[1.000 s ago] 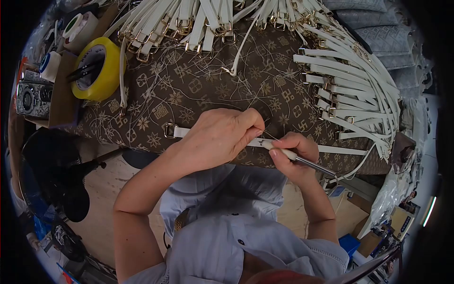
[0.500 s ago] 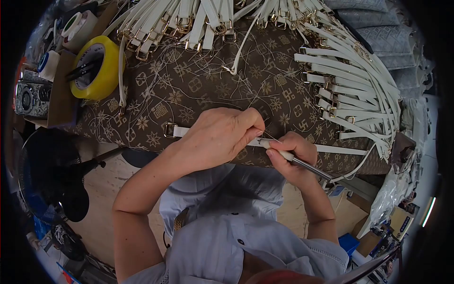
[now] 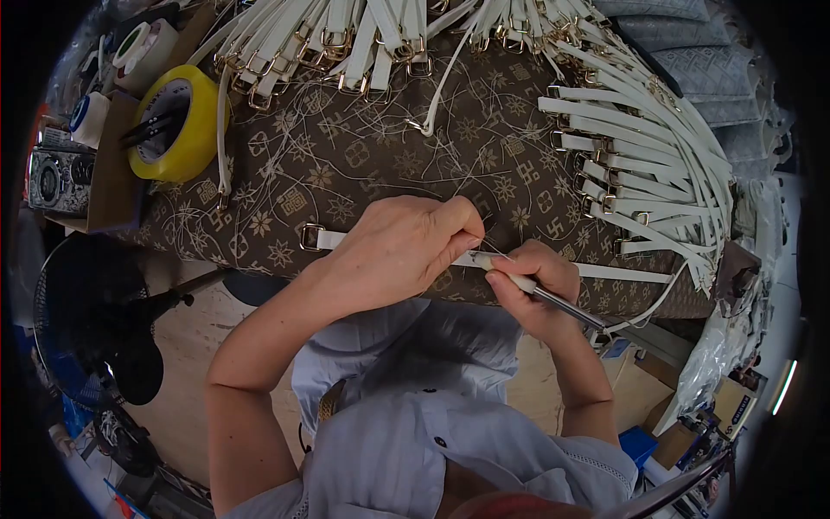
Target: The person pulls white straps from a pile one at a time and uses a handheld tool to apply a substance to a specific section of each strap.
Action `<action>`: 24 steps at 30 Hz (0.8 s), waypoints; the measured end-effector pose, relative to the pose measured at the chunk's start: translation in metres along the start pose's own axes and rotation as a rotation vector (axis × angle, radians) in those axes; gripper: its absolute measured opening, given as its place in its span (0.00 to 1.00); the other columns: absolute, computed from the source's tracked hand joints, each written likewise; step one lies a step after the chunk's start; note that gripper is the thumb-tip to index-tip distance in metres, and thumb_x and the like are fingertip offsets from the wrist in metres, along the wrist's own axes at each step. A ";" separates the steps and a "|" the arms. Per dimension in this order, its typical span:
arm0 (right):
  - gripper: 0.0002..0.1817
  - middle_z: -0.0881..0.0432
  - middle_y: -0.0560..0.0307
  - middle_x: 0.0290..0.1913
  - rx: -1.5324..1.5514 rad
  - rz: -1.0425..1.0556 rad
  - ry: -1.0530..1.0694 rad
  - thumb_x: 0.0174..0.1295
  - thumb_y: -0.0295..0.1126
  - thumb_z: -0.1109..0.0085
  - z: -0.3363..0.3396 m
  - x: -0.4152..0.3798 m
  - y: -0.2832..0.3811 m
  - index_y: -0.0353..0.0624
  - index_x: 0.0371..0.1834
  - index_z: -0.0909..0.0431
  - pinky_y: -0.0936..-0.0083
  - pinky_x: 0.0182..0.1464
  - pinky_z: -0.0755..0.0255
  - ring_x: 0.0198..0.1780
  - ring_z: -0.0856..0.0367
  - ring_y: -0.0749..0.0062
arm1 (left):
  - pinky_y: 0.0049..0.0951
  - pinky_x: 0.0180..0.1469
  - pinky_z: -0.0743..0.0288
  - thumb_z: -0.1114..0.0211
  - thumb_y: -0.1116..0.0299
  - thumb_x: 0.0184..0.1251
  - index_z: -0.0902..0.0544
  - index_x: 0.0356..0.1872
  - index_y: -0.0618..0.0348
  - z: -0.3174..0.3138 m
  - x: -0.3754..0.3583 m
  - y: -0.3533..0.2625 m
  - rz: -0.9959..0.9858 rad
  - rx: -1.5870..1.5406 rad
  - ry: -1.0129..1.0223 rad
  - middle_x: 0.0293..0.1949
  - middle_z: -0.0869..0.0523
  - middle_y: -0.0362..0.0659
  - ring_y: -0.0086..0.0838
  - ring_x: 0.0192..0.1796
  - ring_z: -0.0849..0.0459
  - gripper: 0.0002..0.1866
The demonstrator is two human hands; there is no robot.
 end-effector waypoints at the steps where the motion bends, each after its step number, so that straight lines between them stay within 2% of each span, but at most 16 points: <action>1: 0.14 0.19 0.56 0.26 -0.006 0.004 0.000 0.46 0.20 0.30 0.000 0.000 0.000 0.44 0.35 0.22 0.77 0.26 0.29 0.24 0.21 0.69 | 0.37 0.33 0.26 0.40 0.69 0.65 0.28 0.38 0.58 0.000 0.000 0.000 0.002 0.000 0.003 0.25 0.19 0.44 0.41 0.30 0.18 0.07; 24: 0.13 0.19 0.57 0.26 -0.016 -0.014 0.011 0.47 0.22 0.30 0.000 -0.001 -0.002 0.45 0.35 0.22 0.77 0.26 0.29 0.25 0.21 0.69 | 0.36 0.33 0.26 0.41 0.70 0.65 0.28 0.38 0.59 0.000 0.000 0.000 -0.011 -0.011 -0.003 0.25 0.20 0.44 0.41 0.30 0.18 0.06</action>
Point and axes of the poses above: each hand's wrist, its own x-axis towards the middle knuckle, its own z-axis out of the back of the hand, y = z × x, the point moved 8 cm from there along x, towards the middle knuckle
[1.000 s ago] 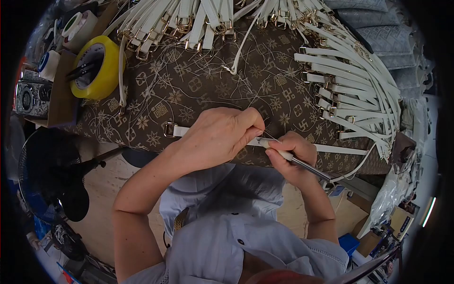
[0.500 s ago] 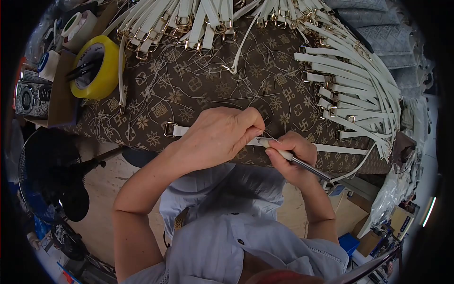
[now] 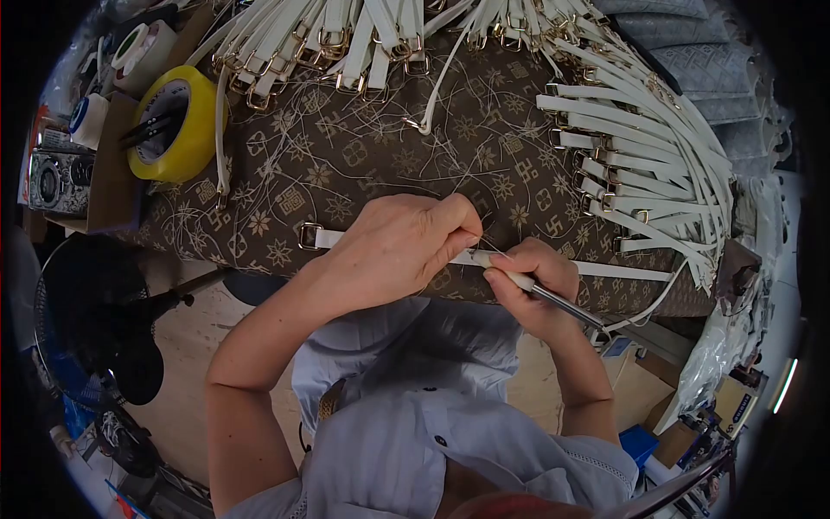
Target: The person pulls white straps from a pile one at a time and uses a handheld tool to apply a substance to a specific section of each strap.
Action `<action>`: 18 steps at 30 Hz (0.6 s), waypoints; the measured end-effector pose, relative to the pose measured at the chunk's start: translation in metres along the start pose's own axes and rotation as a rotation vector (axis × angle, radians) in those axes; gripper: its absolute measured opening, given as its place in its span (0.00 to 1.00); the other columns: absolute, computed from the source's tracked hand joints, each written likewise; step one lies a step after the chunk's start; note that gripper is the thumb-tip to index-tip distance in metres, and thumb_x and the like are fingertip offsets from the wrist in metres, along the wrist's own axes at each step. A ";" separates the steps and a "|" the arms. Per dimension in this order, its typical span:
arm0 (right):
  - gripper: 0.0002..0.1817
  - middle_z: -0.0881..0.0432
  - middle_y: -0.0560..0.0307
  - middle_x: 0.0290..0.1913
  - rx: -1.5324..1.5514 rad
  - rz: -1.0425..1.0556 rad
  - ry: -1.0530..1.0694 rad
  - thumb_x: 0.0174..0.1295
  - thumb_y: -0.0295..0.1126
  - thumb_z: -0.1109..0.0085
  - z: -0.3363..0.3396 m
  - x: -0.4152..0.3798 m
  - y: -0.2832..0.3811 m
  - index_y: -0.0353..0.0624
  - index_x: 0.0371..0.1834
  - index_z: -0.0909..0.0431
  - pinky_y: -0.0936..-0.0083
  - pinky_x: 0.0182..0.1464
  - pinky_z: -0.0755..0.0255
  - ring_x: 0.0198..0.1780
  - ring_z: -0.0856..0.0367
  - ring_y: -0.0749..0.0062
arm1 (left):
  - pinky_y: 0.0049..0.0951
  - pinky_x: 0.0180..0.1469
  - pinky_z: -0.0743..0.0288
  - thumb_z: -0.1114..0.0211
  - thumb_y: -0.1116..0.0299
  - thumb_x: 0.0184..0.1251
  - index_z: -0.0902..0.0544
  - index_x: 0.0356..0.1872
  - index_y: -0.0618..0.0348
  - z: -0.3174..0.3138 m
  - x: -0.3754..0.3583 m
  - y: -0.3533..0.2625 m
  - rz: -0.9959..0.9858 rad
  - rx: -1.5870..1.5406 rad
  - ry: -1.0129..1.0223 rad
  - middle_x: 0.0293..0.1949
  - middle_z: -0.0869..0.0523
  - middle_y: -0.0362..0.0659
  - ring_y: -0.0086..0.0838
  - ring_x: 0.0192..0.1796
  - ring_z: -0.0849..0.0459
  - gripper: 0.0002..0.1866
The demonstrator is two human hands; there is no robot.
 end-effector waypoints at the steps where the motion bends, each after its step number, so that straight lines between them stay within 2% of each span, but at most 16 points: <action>1: 0.13 0.19 0.57 0.26 -0.007 0.005 0.004 0.47 0.22 0.30 0.000 0.000 0.000 0.45 0.35 0.22 0.77 0.26 0.29 0.25 0.21 0.69 | 0.36 0.33 0.27 0.41 0.70 0.65 0.28 0.38 0.59 0.000 0.000 0.000 -0.001 0.003 -0.004 0.25 0.20 0.44 0.41 0.30 0.18 0.07; 3: 0.13 0.19 0.57 0.26 -0.005 0.003 0.002 0.47 0.22 0.30 0.000 0.000 0.001 0.44 0.35 0.22 0.77 0.26 0.29 0.25 0.21 0.69 | 0.36 0.33 0.27 0.41 0.70 0.65 0.28 0.38 0.59 0.001 0.000 -0.001 -0.002 0.007 -0.009 0.25 0.20 0.44 0.41 0.30 0.18 0.07; 5: 0.13 0.19 0.57 0.26 -0.004 0.003 -0.001 0.47 0.22 0.30 0.001 0.000 0.002 0.44 0.35 0.22 0.78 0.26 0.29 0.25 0.21 0.70 | 0.31 0.33 0.27 0.42 0.68 0.69 0.28 0.38 0.59 0.004 0.000 -0.001 0.018 -0.039 -0.019 0.26 0.19 0.42 0.33 0.28 0.18 0.06; 6: 0.12 0.19 0.57 0.26 0.018 -0.028 -0.006 0.48 0.22 0.30 0.002 -0.001 -0.001 0.44 0.35 0.22 0.79 0.26 0.29 0.25 0.21 0.71 | 0.31 0.33 0.27 0.42 0.68 0.69 0.28 0.38 0.59 0.007 -0.001 -0.003 0.016 -0.036 -0.018 0.26 0.19 0.42 0.33 0.28 0.18 0.06; 8: 0.11 0.19 0.57 0.26 0.041 -0.056 -0.014 0.49 0.22 0.30 0.003 -0.002 -0.004 0.43 0.35 0.21 0.79 0.27 0.29 0.25 0.21 0.72 | 0.25 0.34 0.28 0.46 0.68 0.72 0.28 0.38 0.59 0.022 -0.009 0.018 0.285 -0.580 -0.218 0.30 0.19 0.40 0.22 0.29 0.22 0.06; 9: 0.10 0.19 0.57 0.26 0.079 -0.060 -0.032 0.50 0.22 0.31 0.005 -0.002 -0.005 0.42 0.34 0.21 0.80 0.27 0.29 0.25 0.21 0.74 | 0.20 0.39 0.28 0.43 0.65 0.72 0.25 0.39 0.61 0.035 -0.014 0.026 0.275 -0.787 -0.354 0.31 0.19 0.37 0.16 0.35 0.23 0.09; 11: 0.09 0.19 0.57 0.26 0.124 -0.056 -0.053 0.51 0.22 0.32 0.007 -0.002 -0.005 0.42 0.34 0.21 0.81 0.27 0.29 0.26 0.21 0.76 | 0.18 0.42 0.29 0.41 0.64 0.70 0.24 0.40 0.61 0.068 -0.026 0.020 0.151 -0.589 -0.605 0.35 0.19 0.37 0.16 0.38 0.23 0.09; 12: 0.08 0.19 0.57 0.26 0.143 -0.077 -0.054 0.51 0.22 0.33 0.008 -0.002 -0.006 0.41 0.34 0.21 0.81 0.27 0.29 0.26 0.21 0.77 | 0.23 0.45 0.30 0.34 0.66 0.63 0.21 0.39 0.59 0.078 -0.036 0.019 0.184 -0.442 -0.629 0.37 0.18 0.38 0.20 0.39 0.22 0.10; 13: 0.07 0.19 0.57 0.26 0.164 -0.099 -0.055 0.52 0.22 0.33 0.008 -0.003 -0.007 0.40 0.33 0.21 0.82 0.27 0.29 0.26 0.21 0.79 | 0.23 0.45 0.30 0.34 0.66 0.63 0.21 0.39 0.59 0.088 -0.042 0.017 0.187 -0.432 -0.623 0.37 0.18 0.38 0.20 0.39 0.22 0.10; 15: 0.07 0.19 0.57 0.26 0.190 -0.104 -0.061 0.52 0.21 0.34 0.009 -0.003 -0.007 0.40 0.33 0.21 0.82 0.28 0.29 0.26 0.21 0.79 | 0.31 0.48 0.32 0.28 0.66 0.53 0.18 0.36 0.55 0.090 -0.040 -0.016 0.064 0.422 -0.331 0.38 0.18 0.40 0.29 0.40 0.21 0.11; 16: 0.07 0.19 0.57 0.26 0.203 -0.112 -0.065 0.52 0.21 0.34 0.010 -0.003 -0.008 0.40 0.33 0.21 0.83 0.28 0.30 0.26 0.22 0.79 | 0.34 0.50 0.36 0.27 0.66 0.47 0.16 0.33 0.52 0.084 -0.043 -0.015 0.135 0.446 -0.255 0.37 0.19 0.39 0.34 0.42 0.23 0.11; 17: 0.07 0.19 0.57 0.26 0.210 -0.109 -0.072 0.52 0.21 0.34 0.012 -0.004 -0.010 0.40 0.33 0.21 0.83 0.28 0.30 0.26 0.22 0.79 | 0.34 0.50 0.36 0.27 0.66 0.47 0.16 0.33 0.52 0.081 -0.045 -0.017 0.132 0.453 -0.249 0.37 0.19 0.39 0.34 0.42 0.23 0.11; 18: 0.06 0.18 0.57 0.27 0.193 -0.111 -0.085 0.52 0.21 0.34 0.014 -0.006 -0.013 0.39 0.33 0.21 0.84 0.29 0.30 0.26 0.22 0.81 | 0.34 0.49 0.36 0.28 0.66 0.48 0.16 0.33 0.52 0.068 -0.046 -0.017 0.123 0.490 -0.156 0.36 0.20 0.38 0.33 0.41 0.23 0.10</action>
Point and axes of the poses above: each hand's wrist, its own x-axis towards the middle knuckle, its own z-axis out of the back of the hand, y = z × x, the point moved 8 cm from there along x, towards the middle knuckle
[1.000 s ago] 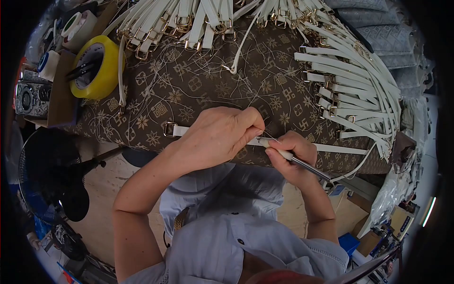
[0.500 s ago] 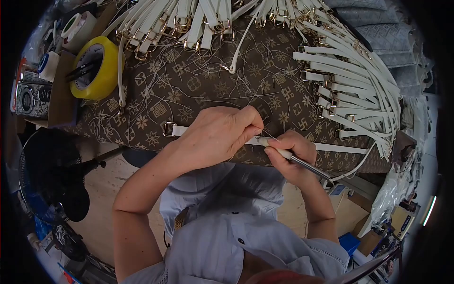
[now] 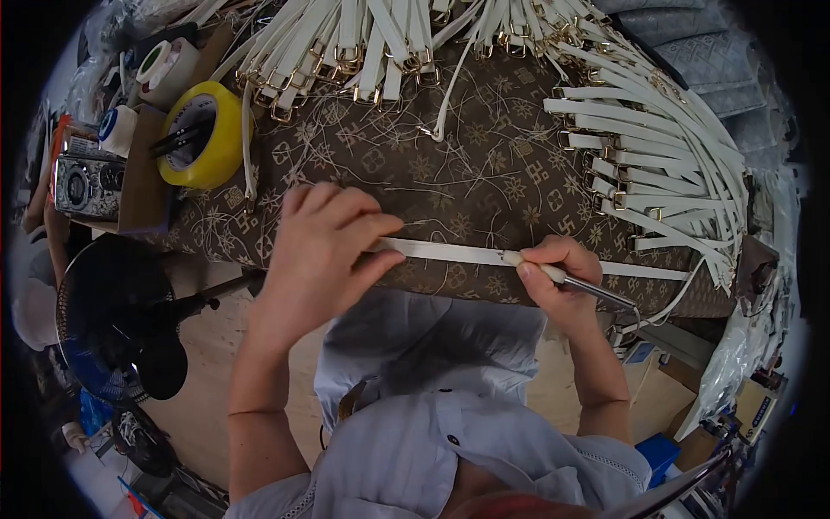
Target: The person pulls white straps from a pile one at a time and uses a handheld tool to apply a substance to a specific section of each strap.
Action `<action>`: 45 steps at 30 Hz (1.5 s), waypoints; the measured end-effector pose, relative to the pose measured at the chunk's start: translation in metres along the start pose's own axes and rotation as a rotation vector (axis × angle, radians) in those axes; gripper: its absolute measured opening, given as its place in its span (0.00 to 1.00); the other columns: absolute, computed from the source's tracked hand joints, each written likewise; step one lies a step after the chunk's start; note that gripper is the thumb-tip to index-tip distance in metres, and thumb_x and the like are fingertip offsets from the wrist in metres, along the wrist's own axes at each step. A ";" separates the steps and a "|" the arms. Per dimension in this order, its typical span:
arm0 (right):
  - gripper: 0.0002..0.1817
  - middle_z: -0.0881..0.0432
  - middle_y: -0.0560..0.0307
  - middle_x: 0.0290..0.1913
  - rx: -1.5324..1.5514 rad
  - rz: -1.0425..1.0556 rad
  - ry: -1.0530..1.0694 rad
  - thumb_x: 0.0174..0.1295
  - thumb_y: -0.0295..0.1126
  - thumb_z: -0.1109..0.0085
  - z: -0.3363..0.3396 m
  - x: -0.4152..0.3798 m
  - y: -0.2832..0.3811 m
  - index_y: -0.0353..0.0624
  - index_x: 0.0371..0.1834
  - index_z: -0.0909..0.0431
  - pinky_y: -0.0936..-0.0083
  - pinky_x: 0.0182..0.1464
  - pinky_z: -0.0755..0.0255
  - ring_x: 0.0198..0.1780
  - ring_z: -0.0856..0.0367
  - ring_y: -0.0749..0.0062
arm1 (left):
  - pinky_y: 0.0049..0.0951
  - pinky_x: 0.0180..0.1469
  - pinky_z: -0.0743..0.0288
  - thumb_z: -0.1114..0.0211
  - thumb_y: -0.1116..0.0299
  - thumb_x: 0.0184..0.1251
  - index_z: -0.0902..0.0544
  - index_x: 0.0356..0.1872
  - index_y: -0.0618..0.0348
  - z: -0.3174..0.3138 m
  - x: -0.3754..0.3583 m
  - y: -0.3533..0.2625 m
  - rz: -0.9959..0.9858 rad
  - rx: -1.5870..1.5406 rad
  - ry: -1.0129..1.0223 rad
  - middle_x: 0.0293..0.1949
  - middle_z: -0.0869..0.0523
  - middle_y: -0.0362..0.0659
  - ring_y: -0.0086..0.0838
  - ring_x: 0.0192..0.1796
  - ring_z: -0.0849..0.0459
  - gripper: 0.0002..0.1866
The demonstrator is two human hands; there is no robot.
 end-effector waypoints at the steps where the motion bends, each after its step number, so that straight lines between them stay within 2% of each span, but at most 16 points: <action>1: 0.06 0.18 0.58 0.27 -0.019 -0.002 -0.014 0.53 0.22 0.34 0.002 -0.001 -0.002 0.39 0.33 0.20 0.84 0.29 0.30 0.26 0.23 0.82 | 0.33 0.48 0.36 0.28 0.66 0.48 0.15 0.33 0.52 -0.014 -0.004 -0.005 -0.034 0.037 0.084 0.35 0.21 0.37 0.32 0.41 0.24 0.10; 4: 0.05 0.18 0.60 0.27 0.008 -0.096 -0.115 0.54 0.23 0.34 0.013 0.001 0.003 0.39 0.33 0.20 0.85 0.29 0.31 0.26 0.24 0.85 | 0.33 0.48 0.37 0.28 0.66 0.49 0.15 0.34 0.52 -0.035 -0.006 -0.013 -0.033 -0.041 0.083 0.35 0.22 0.36 0.31 0.40 0.25 0.10; 5: 0.05 0.23 0.61 0.29 0.069 -0.166 -0.074 0.54 0.23 0.36 0.008 0.000 0.001 0.37 0.33 0.22 0.86 0.34 0.35 0.29 0.29 0.83 | 0.33 0.48 0.37 0.28 0.66 0.49 0.15 0.34 0.52 -0.038 -0.005 -0.018 -0.052 -0.071 0.089 0.35 0.22 0.36 0.30 0.40 0.25 0.10; 6: 0.05 0.23 0.61 0.29 0.067 -0.170 -0.086 0.54 0.23 0.36 0.007 0.001 0.002 0.37 0.33 0.22 0.86 0.34 0.35 0.29 0.29 0.83 | 0.33 0.48 0.37 0.28 0.66 0.49 0.15 0.34 0.52 -0.041 -0.002 -0.022 -0.062 -0.076 0.095 0.35 0.22 0.36 0.30 0.40 0.25 0.10; 8: 0.05 0.18 0.62 0.26 -0.002 -0.110 -0.012 0.55 0.24 0.35 -0.003 0.007 0.006 0.38 0.33 0.20 0.86 0.29 0.31 0.27 0.24 0.88 | 0.33 0.48 0.38 0.28 0.65 0.49 0.15 0.35 0.52 -0.041 0.003 -0.023 -0.008 -0.094 0.074 0.35 0.23 0.36 0.30 0.41 0.25 0.11; 12: 0.04 0.18 0.63 0.25 0.158 -0.102 -0.056 0.56 0.23 0.36 -0.001 0.004 -0.004 0.38 0.34 0.20 0.88 0.28 0.31 0.26 0.24 0.89 | 0.33 0.48 0.38 0.27 0.64 0.48 0.15 0.36 0.52 -0.040 0.010 -0.033 -0.021 -0.111 0.092 0.35 0.23 0.36 0.29 0.41 0.25 0.12; 15: 0.05 0.18 0.62 0.25 0.122 -0.057 -0.040 0.56 0.22 0.36 0.001 0.004 0.003 0.38 0.34 0.20 0.87 0.27 0.31 0.25 0.24 0.89 | 0.32 0.47 0.39 0.27 0.64 0.48 0.15 0.35 0.51 -0.048 0.015 -0.040 -0.062 -0.053 0.141 0.34 0.23 0.36 0.29 0.40 0.25 0.11; 23: 0.05 0.19 0.62 0.24 0.176 -0.062 -0.049 0.56 0.23 0.36 0.002 0.003 -0.001 0.37 0.34 0.21 0.86 0.27 0.31 0.25 0.24 0.88 | 0.32 0.43 0.38 0.32 0.69 0.53 0.16 0.29 0.52 -0.062 0.029 -0.040 -0.030 -0.055 0.260 0.31 0.23 0.35 0.29 0.37 0.24 0.03; 26: 0.05 0.19 0.62 0.24 0.180 -0.057 -0.052 0.56 0.23 0.36 0.002 0.003 0.000 0.38 0.33 0.22 0.86 0.27 0.31 0.25 0.23 0.88 | 0.32 0.42 0.38 0.33 0.70 0.55 0.17 0.29 0.53 -0.061 0.031 -0.047 -0.090 -0.021 0.214 0.31 0.23 0.36 0.31 0.36 0.23 0.02; 30: 0.05 0.19 0.63 0.23 0.143 -0.028 -0.052 0.55 0.24 0.35 0.002 0.004 -0.002 0.38 0.33 0.21 0.86 0.27 0.31 0.25 0.23 0.87 | 0.33 0.42 0.35 0.34 0.70 0.56 0.21 0.31 0.55 -0.067 0.023 -0.055 -0.095 0.077 0.179 0.30 0.23 0.38 0.32 0.35 0.22 0.04; 36: 0.06 0.19 0.62 0.24 0.082 -0.041 -0.021 0.53 0.24 0.33 -0.002 0.004 0.001 0.40 0.33 0.21 0.85 0.27 0.31 0.25 0.24 0.87 | 0.35 0.35 0.28 0.35 0.70 0.59 0.25 0.34 0.56 -0.067 0.019 -0.048 -0.046 -0.075 0.107 0.29 0.23 0.40 0.36 0.31 0.20 0.07; 43: 0.06 0.20 0.61 0.24 -0.032 0.011 0.038 0.52 0.24 0.33 -0.002 0.003 0.006 0.40 0.32 0.20 0.84 0.27 0.31 0.25 0.24 0.85 | 0.36 0.33 0.28 0.37 0.69 0.61 0.26 0.36 0.56 -0.070 0.026 -0.046 -0.029 -0.071 0.189 0.31 0.22 0.42 0.38 0.32 0.19 0.07; 45: 0.07 0.20 0.60 0.24 -0.045 0.048 0.043 0.51 0.24 0.32 -0.003 0.002 0.006 0.41 0.32 0.20 0.83 0.26 0.31 0.24 0.24 0.82 | 0.36 0.34 0.27 0.38 0.69 0.62 0.25 0.36 0.57 -0.071 0.025 -0.044 -0.012 -0.070 0.215 0.32 0.21 0.43 0.39 0.32 0.19 0.06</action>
Point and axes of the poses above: each hand's wrist, its own x-axis towards the middle knuckle, its own z-axis out of the back of the hand, y = z × x, the point moved 8 cm from there along x, towards the middle knuckle
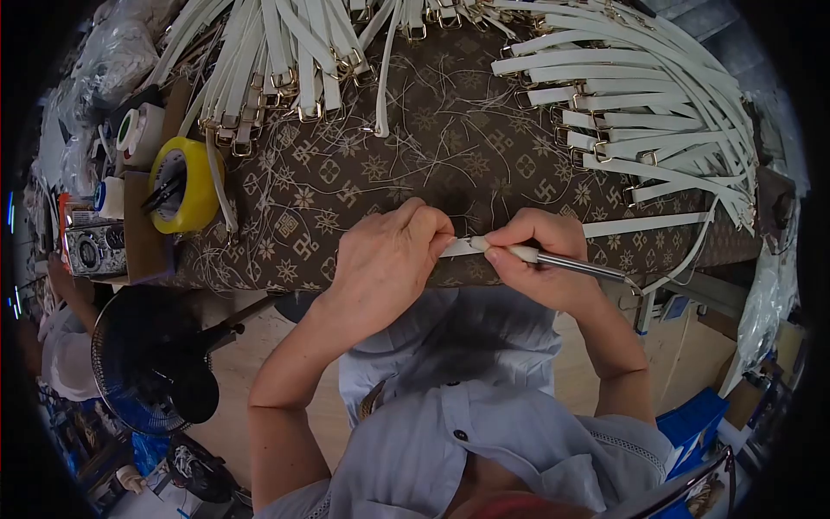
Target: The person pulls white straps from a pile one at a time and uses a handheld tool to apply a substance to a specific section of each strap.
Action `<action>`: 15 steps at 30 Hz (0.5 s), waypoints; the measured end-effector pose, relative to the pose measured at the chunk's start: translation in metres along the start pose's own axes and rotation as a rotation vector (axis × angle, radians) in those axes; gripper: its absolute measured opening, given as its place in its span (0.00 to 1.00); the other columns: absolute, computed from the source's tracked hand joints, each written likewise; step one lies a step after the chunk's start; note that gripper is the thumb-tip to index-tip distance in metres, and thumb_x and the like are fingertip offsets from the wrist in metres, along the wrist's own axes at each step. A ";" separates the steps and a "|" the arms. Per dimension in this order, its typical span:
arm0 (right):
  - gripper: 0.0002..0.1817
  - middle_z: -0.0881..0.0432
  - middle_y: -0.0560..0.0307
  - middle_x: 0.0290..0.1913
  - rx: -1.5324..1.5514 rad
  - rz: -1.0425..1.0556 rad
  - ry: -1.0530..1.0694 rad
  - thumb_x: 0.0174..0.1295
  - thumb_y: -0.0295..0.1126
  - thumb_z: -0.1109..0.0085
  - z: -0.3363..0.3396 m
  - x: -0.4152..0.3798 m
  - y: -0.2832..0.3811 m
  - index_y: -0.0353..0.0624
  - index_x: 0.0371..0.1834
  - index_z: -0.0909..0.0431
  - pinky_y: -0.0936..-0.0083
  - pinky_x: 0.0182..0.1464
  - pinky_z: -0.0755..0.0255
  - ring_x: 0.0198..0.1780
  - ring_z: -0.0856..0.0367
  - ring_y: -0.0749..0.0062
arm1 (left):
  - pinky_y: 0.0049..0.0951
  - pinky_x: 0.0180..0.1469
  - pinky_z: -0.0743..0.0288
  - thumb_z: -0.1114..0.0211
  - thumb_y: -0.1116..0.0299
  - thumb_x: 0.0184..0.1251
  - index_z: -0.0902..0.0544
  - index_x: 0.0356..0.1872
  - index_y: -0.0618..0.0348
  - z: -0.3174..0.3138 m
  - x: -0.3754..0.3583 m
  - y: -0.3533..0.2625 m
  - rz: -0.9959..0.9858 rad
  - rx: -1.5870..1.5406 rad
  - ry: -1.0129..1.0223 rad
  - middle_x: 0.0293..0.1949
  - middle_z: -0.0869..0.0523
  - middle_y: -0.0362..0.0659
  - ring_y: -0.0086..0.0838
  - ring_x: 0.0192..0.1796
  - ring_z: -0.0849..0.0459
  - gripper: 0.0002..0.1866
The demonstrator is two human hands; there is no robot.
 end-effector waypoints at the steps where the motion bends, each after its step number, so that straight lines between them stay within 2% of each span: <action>1: 0.07 0.20 0.60 0.24 0.001 -0.001 0.003 0.51 0.24 0.32 -0.001 0.000 -0.001 0.41 0.32 0.20 0.83 0.26 0.31 0.24 0.24 0.82 | 0.36 0.34 0.28 0.38 0.69 0.62 0.25 0.36 0.57 0.000 0.000 0.001 0.001 -0.006 0.003 0.32 0.21 0.43 0.40 0.32 0.19 0.06; 6: 0.08 0.23 0.60 0.22 -0.024 0.086 0.020 0.47 0.23 0.31 -0.004 0.002 0.005 0.42 0.30 0.19 0.78 0.25 0.32 0.22 0.24 0.73 | 0.37 0.34 0.28 0.38 0.68 0.63 0.25 0.36 0.57 -0.001 0.001 0.003 0.002 -0.031 0.013 0.32 0.21 0.43 0.40 0.33 0.19 0.06; 12: 0.09 0.23 0.59 0.22 -0.051 0.103 0.046 0.47 0.23 0.31 -0.006 0.002 0.006 0.41 0.31 0.19 0.76 0.26 0.32 0.24 0.24 0.71 | 0.37 0.34 0.27 0.39 0.68 0.64 0.26 0.36 0.57 -0.001 0.002 0.004 -0.004 -0.062 0.024 0.32 0.21 0.43 0.40 0.33 0.19 0.06; 15: 0.09 0.23 0.59 0.23 -0.043 0.095 0.047 0.46 0.23 0.30 -0.008 0.003 0.005 0.41 0.31 0.19 0.76 0.26 0.32 0.24 0.24 0.71 | 0.37 0.31 0.27 0.37 0.69 0.61 0.26 0.35 0.56 0.002 0.002 0.002 -0.055 -0.057 -0.038 0.30 0.21 0.42 0.40 0.29 0.19 0.07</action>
Point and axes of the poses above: each hand's wrist, its own x-axis towards the middle knuckle, its own z-axis out of the back of the hand, y = z × x, the point moved 8 cm from there along x, towards the middle knuckle
